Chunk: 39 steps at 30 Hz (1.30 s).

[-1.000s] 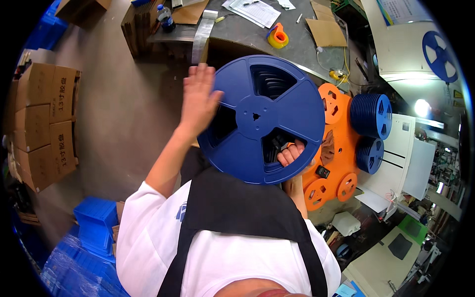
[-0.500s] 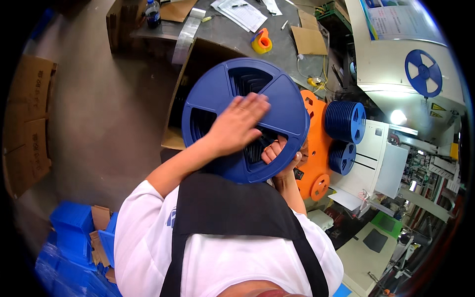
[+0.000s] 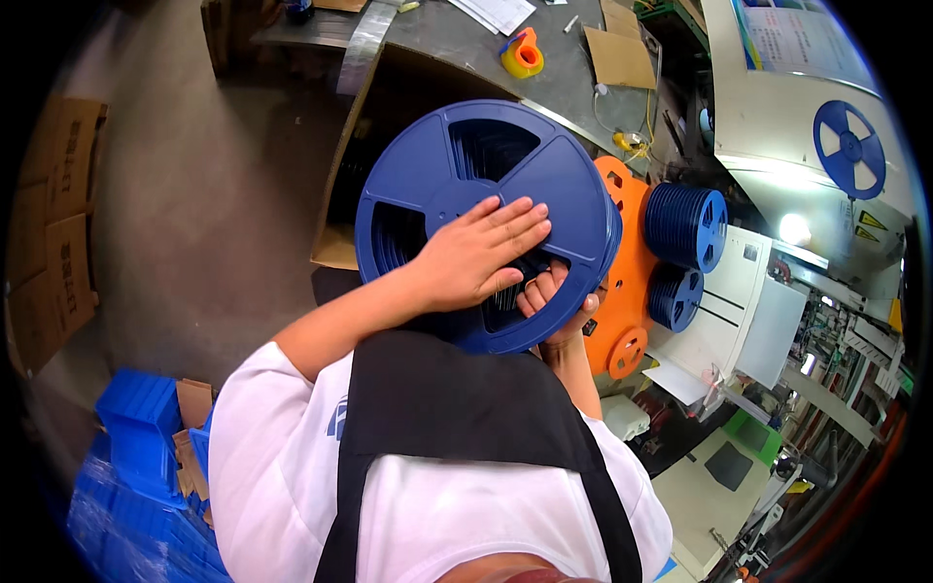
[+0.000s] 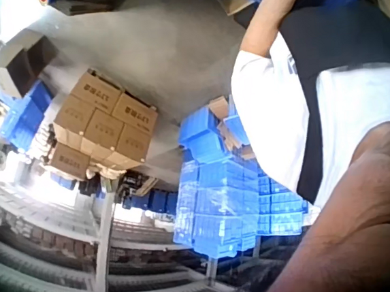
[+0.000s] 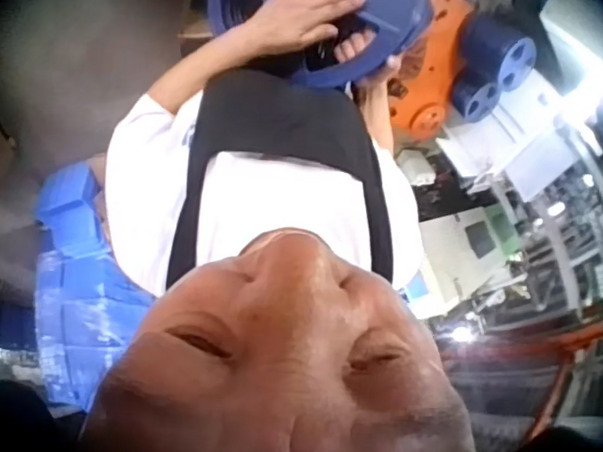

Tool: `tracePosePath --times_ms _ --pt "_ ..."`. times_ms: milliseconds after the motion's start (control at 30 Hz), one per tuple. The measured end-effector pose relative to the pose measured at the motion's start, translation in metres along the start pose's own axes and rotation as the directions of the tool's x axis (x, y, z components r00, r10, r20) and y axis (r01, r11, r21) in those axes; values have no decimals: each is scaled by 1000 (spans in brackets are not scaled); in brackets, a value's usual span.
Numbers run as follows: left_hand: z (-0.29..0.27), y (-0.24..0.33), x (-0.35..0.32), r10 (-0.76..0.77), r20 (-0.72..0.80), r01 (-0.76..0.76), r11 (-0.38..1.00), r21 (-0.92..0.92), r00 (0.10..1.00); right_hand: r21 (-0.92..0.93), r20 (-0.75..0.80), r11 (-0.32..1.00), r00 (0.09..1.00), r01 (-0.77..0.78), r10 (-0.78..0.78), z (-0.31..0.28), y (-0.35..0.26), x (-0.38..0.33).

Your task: The person cleans plastic reels with a cloth and places them into a cardboard box.

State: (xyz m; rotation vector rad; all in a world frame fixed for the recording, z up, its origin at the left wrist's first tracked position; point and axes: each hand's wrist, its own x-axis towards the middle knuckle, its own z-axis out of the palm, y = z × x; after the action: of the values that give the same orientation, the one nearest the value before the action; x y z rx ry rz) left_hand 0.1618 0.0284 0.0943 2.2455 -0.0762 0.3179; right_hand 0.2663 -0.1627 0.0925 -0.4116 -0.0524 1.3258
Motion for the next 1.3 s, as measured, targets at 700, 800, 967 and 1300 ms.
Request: tracePosePath --times_ms 700,800,967,1300 --pt "13 -44 -77 -701 -344 496 696 -519 625 86 -118 937 937 338 -328 -11 -18 3" --pt "29 -37 -55 -583 -215 505 799 -326 783 -96 -228 953 925 288 -303 7 -15 9" --pt "52 -24 -26 -666 158 641 585 -496 729 -443 -456 891 830 103 -322 20 4 -1" --pt "-1 -49 -81 -579 162 -117 -415 -902 799 -247 -350 943 887 224 -302 9 -9 -25"
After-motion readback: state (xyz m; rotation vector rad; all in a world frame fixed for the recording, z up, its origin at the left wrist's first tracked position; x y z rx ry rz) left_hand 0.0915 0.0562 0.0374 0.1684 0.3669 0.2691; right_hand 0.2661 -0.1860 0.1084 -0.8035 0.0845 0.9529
